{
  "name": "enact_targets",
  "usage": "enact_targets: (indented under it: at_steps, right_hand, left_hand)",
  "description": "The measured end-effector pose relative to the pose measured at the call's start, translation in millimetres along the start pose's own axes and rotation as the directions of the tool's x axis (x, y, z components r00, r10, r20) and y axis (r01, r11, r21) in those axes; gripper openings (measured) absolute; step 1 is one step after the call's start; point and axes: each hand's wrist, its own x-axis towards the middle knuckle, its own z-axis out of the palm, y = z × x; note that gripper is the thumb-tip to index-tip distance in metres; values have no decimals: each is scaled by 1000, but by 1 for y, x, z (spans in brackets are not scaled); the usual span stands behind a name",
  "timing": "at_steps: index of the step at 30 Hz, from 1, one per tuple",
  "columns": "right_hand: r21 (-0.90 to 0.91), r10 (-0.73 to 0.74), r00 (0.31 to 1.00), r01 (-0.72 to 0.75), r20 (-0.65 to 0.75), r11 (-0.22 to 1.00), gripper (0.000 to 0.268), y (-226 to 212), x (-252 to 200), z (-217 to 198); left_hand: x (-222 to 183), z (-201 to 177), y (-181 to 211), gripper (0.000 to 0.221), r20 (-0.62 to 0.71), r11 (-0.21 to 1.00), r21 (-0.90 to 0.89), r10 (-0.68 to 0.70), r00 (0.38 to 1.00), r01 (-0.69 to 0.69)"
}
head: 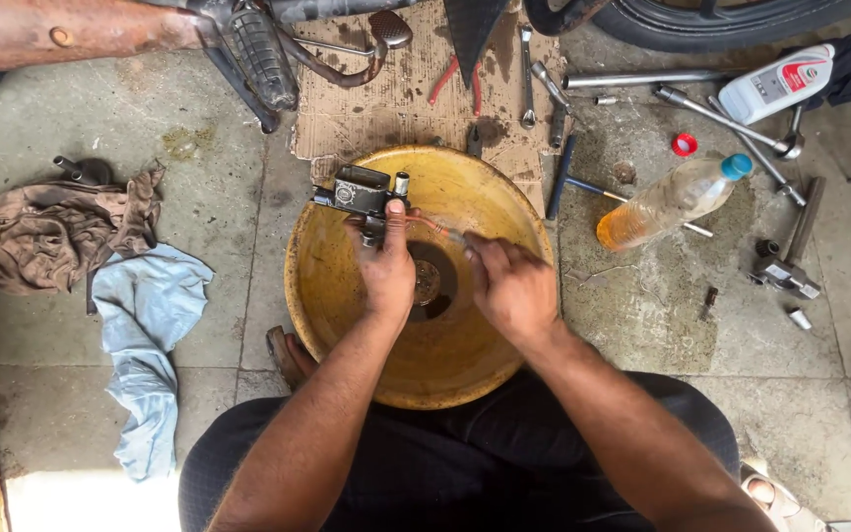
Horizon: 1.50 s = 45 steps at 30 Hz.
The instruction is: Cleaning a motorcycle mechanical part using fuel and a brush over a basin.
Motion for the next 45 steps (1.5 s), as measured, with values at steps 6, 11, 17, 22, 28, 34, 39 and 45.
enact_targets:
  at_steps: [6, 11, 17, 22, 28, 34, 39, 45]
  right_hand:
    - [-176, -182, 979, 196, 92, 965, 25, 52, -69, 74]
    - [519, -157, 892, -98, 425, 849, 11, 70, -35, 22]
    - [543, 279, 790, -587, 546, 600, 25, 52, -10, 2]
    - [-174, 107, 990, -90, 92, 981, 27, 18, -11, 25]
    - [-27, 456, 542, -622, 706, 782, 37, 15, -5, 9]
    - [137, 300, 618, -558, 727, 818, 33, 38, 2, -20]
    - [-79, -95, 994, 99, 51, 992, 27, 37, -2, 10]
    - [230, 495, 599, -752, 629, 617, 54, 15, -30, 58]
  left_hand:
    - [5, -14, 5, 69, 229, 924, 236, 249, 941, -302]
    - [6, -13, -12, 56, 390, 975, -123, -125, 912, 186]
    - [3, -1, -2, 45, 186, 949, -164, -240, 953, 271]
    - [0, -2, -5, 42, 83, 998, -29, 65, 994, -63]
    - [14, -22, -15, 40, 303, 977, 195, 22, 953, -85]
    - [1, 4, -2, 39, 132, 988, 19, -153, 979, 151]
    - [5, -10, -20, 43, -1, 995, 82, -58, 998, 58]
    - [4, -14, -3, 57, 67, 968, 146, 198, 978, -205]
